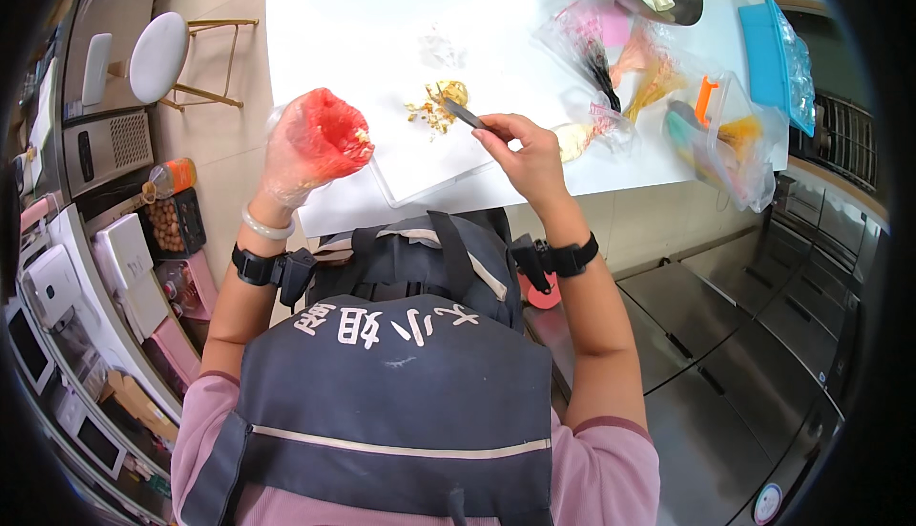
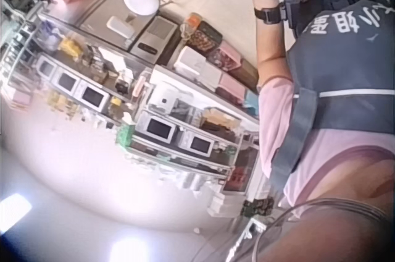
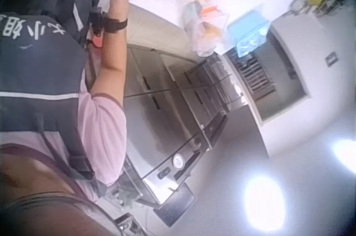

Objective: The person prepares small gold-colored cake decorations by using tweezers to pick up pieces from a pile and placing them into a small red plastic bag, while also using a tissue to clean the tweezers.

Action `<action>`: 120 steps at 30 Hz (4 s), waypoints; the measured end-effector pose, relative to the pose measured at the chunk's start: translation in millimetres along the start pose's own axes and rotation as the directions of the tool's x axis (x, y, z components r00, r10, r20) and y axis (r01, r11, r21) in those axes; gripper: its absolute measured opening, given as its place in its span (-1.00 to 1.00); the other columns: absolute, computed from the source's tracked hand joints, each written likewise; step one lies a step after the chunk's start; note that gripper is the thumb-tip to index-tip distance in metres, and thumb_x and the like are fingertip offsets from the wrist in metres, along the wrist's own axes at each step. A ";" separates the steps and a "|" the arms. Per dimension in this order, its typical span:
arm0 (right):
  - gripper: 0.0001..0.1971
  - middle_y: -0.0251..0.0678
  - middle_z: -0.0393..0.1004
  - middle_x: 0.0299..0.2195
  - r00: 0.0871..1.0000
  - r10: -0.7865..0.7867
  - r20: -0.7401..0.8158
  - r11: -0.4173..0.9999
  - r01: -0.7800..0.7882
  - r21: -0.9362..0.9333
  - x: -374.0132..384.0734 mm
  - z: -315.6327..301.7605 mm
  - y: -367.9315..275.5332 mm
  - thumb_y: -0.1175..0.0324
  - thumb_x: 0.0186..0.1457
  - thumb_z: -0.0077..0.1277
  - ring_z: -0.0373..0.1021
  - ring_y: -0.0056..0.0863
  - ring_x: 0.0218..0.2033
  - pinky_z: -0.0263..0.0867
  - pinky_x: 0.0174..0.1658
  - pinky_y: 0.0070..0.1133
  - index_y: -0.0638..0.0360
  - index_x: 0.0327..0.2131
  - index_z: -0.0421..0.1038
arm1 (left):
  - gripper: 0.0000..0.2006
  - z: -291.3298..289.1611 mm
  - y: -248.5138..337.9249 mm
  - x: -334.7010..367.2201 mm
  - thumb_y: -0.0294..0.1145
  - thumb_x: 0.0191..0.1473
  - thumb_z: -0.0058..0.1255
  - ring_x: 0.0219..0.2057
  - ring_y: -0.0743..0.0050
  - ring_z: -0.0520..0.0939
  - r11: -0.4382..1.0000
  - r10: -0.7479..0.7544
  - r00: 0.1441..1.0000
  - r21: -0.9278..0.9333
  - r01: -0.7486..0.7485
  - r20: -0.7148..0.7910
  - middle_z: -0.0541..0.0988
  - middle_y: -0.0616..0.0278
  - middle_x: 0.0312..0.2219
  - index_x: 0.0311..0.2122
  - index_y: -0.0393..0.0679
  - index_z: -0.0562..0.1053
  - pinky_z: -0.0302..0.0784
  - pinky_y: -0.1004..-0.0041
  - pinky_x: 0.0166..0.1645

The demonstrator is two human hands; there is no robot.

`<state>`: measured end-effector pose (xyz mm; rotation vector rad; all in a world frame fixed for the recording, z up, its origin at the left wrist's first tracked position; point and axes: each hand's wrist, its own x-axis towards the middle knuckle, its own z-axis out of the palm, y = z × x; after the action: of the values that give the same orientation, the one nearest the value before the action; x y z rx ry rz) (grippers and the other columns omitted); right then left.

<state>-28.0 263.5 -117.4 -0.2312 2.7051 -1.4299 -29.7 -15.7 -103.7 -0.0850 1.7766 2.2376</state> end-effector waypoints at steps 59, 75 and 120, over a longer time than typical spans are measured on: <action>-0.68 -0.26 0.44 -0.49 0.944 -0.279 -0.174 0.954 0.253 -0.160 -54.6 20.2 -142.0 0.55 -0.09 0.07 0.39 -0.57 -0.52 0.32 -0.47 -0.68 0.33 -0.18 0.36 | -0.74 -12.9 25.0 -41.4 -0.37 -0.03 0.00 -0.36 0.37 0.53 0.653 0.060 0.994 -0.757 0.025 0.086 0.48 0.19 -0.39 -0.21 -0.16 0.31 0.50 0.40 -0.25; -0.85 -0.29 0.43 -0.26 0.698 0.181 0.693 -0.330 -0.621 0.711 -10.8 53.4 -84.3 0.38 0.04 -0.02 0.36 -0.56 -0.30 0.28 -0.19 -0.54 0.22 -0.31 0.40 | -0.60 -11.3 49.8 -32.4 -0.41 -0.15 0.14 -0.30 0.55 0.47 0.987 0.048 0.978 -0.162 -0.015 0.201 0.45 0.26 -0.32 -0.17 -0.19 0.29 0.43 0.54 -0.24; -0.33 -0.21 0.43 -0.41 0.896 -0.142 0.422 0.779 -0.162 0.606 -13.7 356.1 -318.7 0.53 0.10 -0.18 0.35 -0.63 -0.49 0.28 -0.44 -0.75 0.20 0.18 -0.36 | -0.70 -268.8 63.7 -198.6 -0.30 0.15 -0.22 -0.40 0.66 0.44 0.988 -0.040 0.981 -0.157 0.011 -0.188 0.50 0.33 -0.42 -0.18 -0.31 0.42 0.36 0.61 -0.29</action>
<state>64.9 -201.2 -54.9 -0.4287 1.7411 -1.8977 110.0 -323.5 -64.6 -0.3639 1.6766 2.4167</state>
